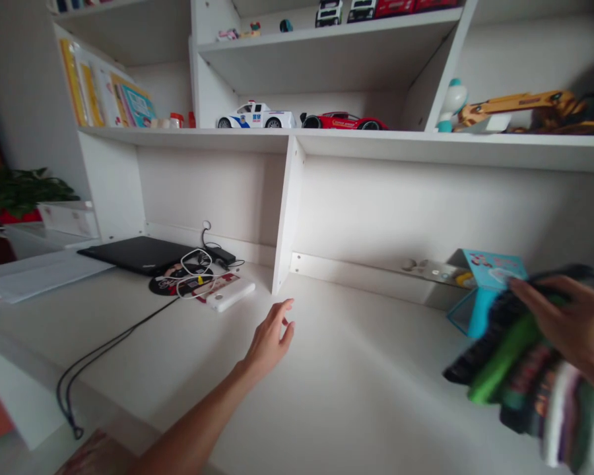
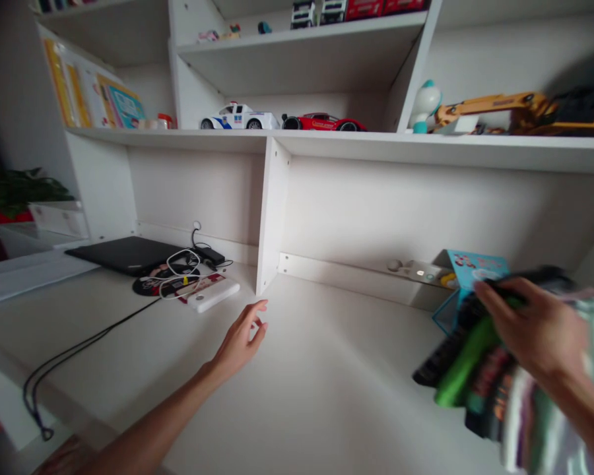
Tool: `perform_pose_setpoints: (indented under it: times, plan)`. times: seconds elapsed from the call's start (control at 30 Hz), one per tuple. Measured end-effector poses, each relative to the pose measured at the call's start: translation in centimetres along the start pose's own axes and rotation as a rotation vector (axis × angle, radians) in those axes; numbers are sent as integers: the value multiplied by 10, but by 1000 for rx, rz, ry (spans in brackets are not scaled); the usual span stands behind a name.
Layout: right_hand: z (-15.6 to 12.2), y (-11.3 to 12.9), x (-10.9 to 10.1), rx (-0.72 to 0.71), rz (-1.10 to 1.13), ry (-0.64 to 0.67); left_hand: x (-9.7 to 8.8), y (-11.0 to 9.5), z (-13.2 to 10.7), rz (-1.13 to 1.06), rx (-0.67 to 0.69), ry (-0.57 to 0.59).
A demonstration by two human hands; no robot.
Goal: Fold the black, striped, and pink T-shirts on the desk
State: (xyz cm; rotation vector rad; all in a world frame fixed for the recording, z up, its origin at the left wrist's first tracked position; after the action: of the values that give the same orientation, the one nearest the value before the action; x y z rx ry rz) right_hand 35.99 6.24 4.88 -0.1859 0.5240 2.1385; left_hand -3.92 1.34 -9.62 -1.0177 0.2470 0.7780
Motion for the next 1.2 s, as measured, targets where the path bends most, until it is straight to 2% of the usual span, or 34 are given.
perform_pose_setpoints:
  times: [0.03, 0.1, 0.2, 0.23, 0.27, 0.3, 0.33, 0.4, 0.5, 0.67, 0.73, 0.8, 0.87, 0.93, 1.0, 1.13, 1.2]
  plan:
    - [4, 25, 9, -7, -25, -40, -3, -2, 0, 1, -6, -26]
    - [13, 87, 40, -110, 175, -171, -13, -2, 3, -24, -36, -105]
    - [9, 185, 105, -203, 269, -185, -37, 10, 13, -110, -132, -369]
    - [-2, 211, 129, -180, 299, -85, -47, 17, 17, -132, -167, -491]
    - [-16, 234, 151, -141, 331, 76, -57, 26, 21, -145, -204, -609]
    - [-34, 252, 171, -137, 354, 161, -65, 35, 24, -146, -246, -700]
    - [-53, 265, 188, -147, 378, 230, -73, 45, 26, -136, -294, -754]
    - [-89, 280, 212, -200, 445, 367, -83, 62, 28, -78, -378, -755]
    - [-117, 275, 227, -245, 520, 465, -85, 74, 28, 73, -378, -653]
    - [-105, 228, 227, -154, 505, 516, -74, 75, 28, 241, -326, -497]
    - [-101, 206, 229, -102, 454, 546, -73, 73, 27, 294, -335, -494]
    - [-102, 188, 232, -61, 400, 603, -74, 67, 26, 340, -334, -542]
    - [-108, 176, 234, -55, 365, 696, -74, 57, 24, 353, -299, -602]
    - [-116, 171, 231, -84, 355, 805, -71, 44, 22, 293, -232, -614]
    - [-124, 170, 223, -134, 364, 902, -63, 32, 20, 212, -155, -520]
    - [-137, 163, 189, -248, 408, 1026, -36, 8, 15, 209, -15, -148]
    - [-141, 154, 168, -283, 428, 1052, -24, -3, 13, 245, 34, -2]
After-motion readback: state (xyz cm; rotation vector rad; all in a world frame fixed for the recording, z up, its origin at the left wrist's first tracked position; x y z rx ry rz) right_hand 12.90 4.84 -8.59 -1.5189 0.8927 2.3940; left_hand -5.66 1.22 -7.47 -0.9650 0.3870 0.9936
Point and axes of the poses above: each hand's wrist, its own z-axis towards the middle knuckle, its own x-axis out of the palm, y = z × x, the point moved 1 cm from there along z, towards the middle knuckle, and after that the axes turned 14 degrees about -x, right-handed, at the moved point
